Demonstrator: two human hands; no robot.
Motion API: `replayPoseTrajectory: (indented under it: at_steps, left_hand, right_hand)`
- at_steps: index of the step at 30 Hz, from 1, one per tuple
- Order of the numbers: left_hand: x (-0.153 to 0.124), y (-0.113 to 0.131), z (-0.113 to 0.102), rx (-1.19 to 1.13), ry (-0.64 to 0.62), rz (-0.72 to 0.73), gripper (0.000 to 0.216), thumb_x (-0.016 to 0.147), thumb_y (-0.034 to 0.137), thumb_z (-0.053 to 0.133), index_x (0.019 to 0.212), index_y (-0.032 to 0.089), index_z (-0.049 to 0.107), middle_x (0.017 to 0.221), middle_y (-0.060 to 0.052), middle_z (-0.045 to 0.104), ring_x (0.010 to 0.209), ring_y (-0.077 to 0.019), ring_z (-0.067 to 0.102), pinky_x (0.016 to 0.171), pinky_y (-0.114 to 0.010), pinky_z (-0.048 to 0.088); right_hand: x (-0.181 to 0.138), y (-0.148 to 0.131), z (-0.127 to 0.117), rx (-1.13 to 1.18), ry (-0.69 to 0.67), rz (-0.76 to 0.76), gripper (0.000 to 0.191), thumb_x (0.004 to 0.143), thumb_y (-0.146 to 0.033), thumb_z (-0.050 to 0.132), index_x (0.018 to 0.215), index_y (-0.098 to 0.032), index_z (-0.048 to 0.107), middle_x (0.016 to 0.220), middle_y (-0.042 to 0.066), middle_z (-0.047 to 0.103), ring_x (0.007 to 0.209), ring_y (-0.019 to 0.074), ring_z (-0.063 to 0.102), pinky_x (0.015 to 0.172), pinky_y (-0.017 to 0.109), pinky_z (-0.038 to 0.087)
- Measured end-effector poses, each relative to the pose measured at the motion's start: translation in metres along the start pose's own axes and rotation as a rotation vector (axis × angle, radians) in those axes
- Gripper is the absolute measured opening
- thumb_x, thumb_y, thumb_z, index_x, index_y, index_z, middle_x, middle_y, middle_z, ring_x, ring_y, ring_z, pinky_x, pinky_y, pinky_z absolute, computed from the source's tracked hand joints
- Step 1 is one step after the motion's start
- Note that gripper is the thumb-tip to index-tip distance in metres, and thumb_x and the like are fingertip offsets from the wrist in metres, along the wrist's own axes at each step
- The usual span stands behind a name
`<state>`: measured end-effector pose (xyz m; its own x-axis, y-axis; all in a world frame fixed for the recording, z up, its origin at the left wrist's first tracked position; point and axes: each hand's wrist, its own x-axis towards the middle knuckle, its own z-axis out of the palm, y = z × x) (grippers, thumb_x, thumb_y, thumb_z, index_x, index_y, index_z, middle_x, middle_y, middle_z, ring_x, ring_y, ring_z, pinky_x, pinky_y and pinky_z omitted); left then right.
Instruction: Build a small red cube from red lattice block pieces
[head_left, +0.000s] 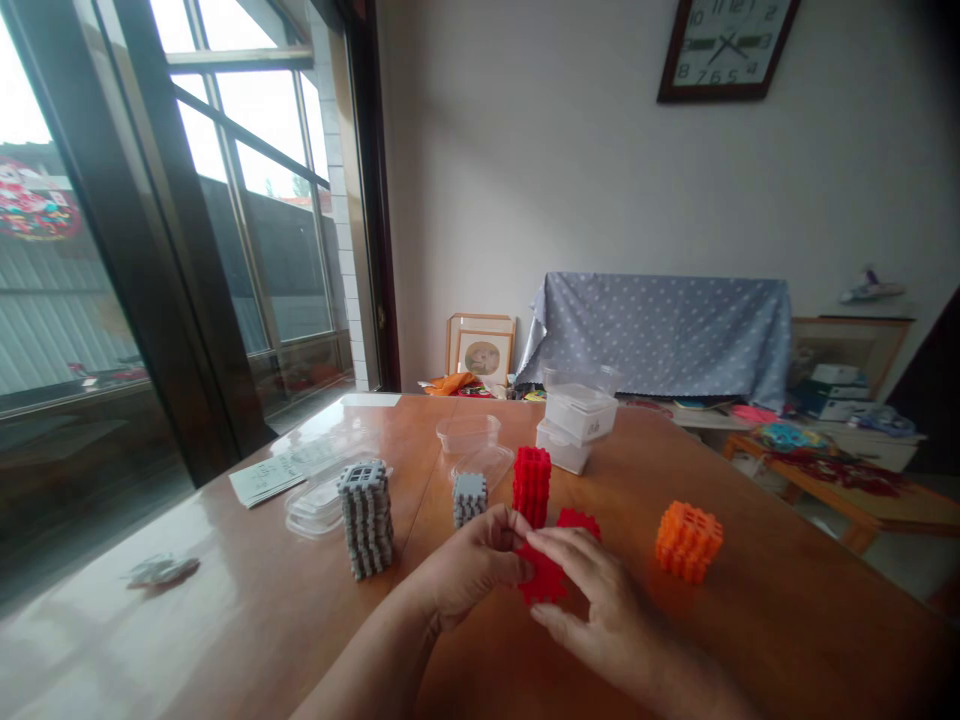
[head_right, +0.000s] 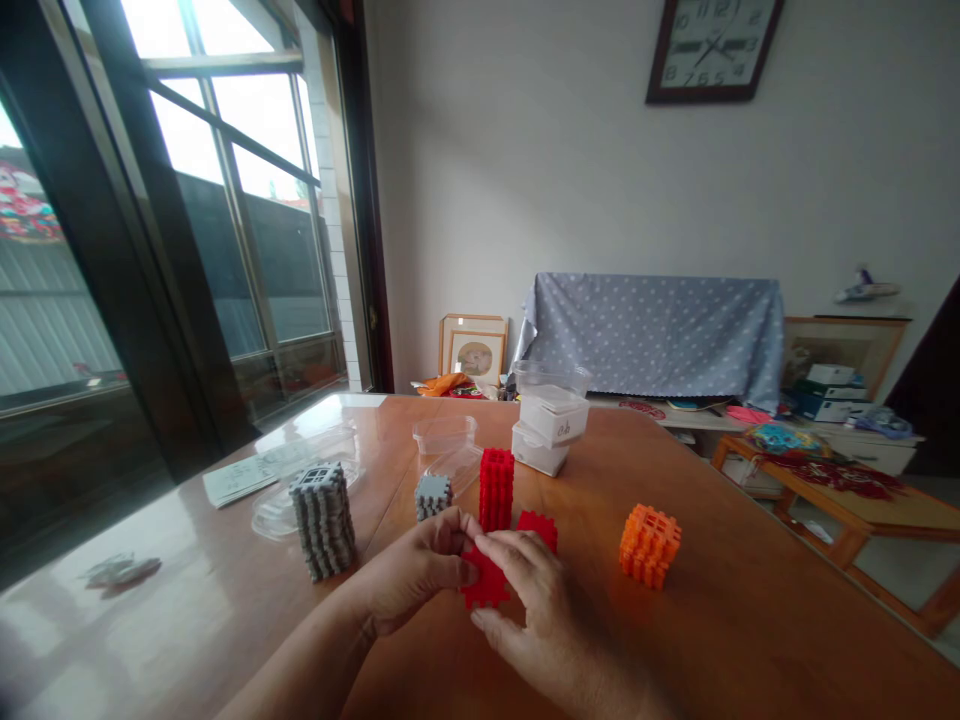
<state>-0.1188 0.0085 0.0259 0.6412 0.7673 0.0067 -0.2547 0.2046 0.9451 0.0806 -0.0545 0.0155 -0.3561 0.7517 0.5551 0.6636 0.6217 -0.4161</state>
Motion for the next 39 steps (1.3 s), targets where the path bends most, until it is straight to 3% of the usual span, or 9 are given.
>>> replayPoseTrajectory:
  at_steps: [6,10,17,22,27,35,39]
  left_hand:
    - [0.004,-0.002,0.007,-0.061,0.117,-0.016,0.035,0.085,0.041,0.076,0.105,0.017,0.058,0.089,-0.005,0.068,0.075,-0.0128,0.062,0.070,-0.025,0.040]
    - [0.009,-0.010,0.010,-0.082,0.202,-0.047,0.044,0.085,0.053,0.074,0.105,0.015,0.064,0.100,-0.010,0.070,0.087,-0.0169,0.065,0.079,-0.028,0.044]
    - [0.011,-0.020,0.015,-0.072,0.208,-0.105,0.065,0.083,0.068,0.069,0.117,0.012,0.067,0.119,-0.014,0.068,0.106,-0.0224,0.064,0.094,-0.034,0.046]
    - [0.010,-0.021,0.017,-0.030,0.168,-0.144,0.076,0.086,0.072,0.061,0.131,0.012,0.063,0.137,-0.017,0.062,0.125,-0.0278,0.058,0.107,-0.040,0.042]
    - [0.005,-0.019,0.020,0.003,0.090,-0.140,0.075,0.091,0.071,0.054,0.143,0.017,0.057,0.158,-0.016,0.045,0.144,-0.0303,0.044,0.118,-0.044,0.033]
    - [-0.001,-0.012,0.023,0.093,0.057,-0.121,0.072,0.094,0.069,0.049,0.144,0.018,0.057,0.159,-0.013,0.044,0.147,-0.0303,0.040,0.120,-0.045,0.031]
    - [-0.003,-0.011,0.022,0.112,0.044,-0.100,0.072,0.094,0.069,0.050,0.144,0.018,0.058,0.159,-0.014,0.045,0.148,-0.0312,0.038,0.121,-0.046,0.030]
  right_hand:
    - [0.002,0.027,-0.014,0.046,0.134,0.202,0.048,0.088,-0.037,0.070,0.134,-0.030,0.059,0.133,0.008,0.066,0.122,0.0269,0.063,0.103,0.043,0.054]
    - [0.002,0.056,-0.028,0.008,0.226,0.389,0.050,0.089,-0.051,0.067,0.133,-0.030,0.061,0.132,0.008,0.068,0.119,0.0295,0.064,0.094,0.044,0.056]
    - [0.000,0.073,-0.027,0.051,0.136,0.387,0.049,0.089,-0.050,0.067,0.132,-0.027,0.064,0.131,0.009,0.067,0.124,0.0291,0.062,0.107,0.048,0.050]
    - [0.000,0.070,-0.023,0.056,0.119,0.377,0.047,0.088,-0.044,0.069,0.132,-0.027,0.066,0.129,0.009,0.067,0.122,0.0281,0.063,0.106,0.047,0.050]
    - [0.001,0.068,-0.022,0.042,0.117,0.391,0.049,0.086,-0.044,0.071,0.133,-0.028,0.065,0.128,0.010,0.067,0.122,0.0286,0.063,0.107,0.048,0.049]
    - [-0.005,0.081,-0.028,0.092,0.055,0.431,0.060,0.088,-0.049,0.069,0.142,-0.027,0.056,0.141,0.011,0.061,0.132,0.0293,0.056,0.112,0.051,0.045]
    - [-0.007,0.088,-0.031,0.175,0.090,0.490,0.057,0.091,-0.050,0.063,0.141,-0.025,0.054,0.134,0.012,0.066,0.127,0.0285,0.061,0.108,0.049,0.048]
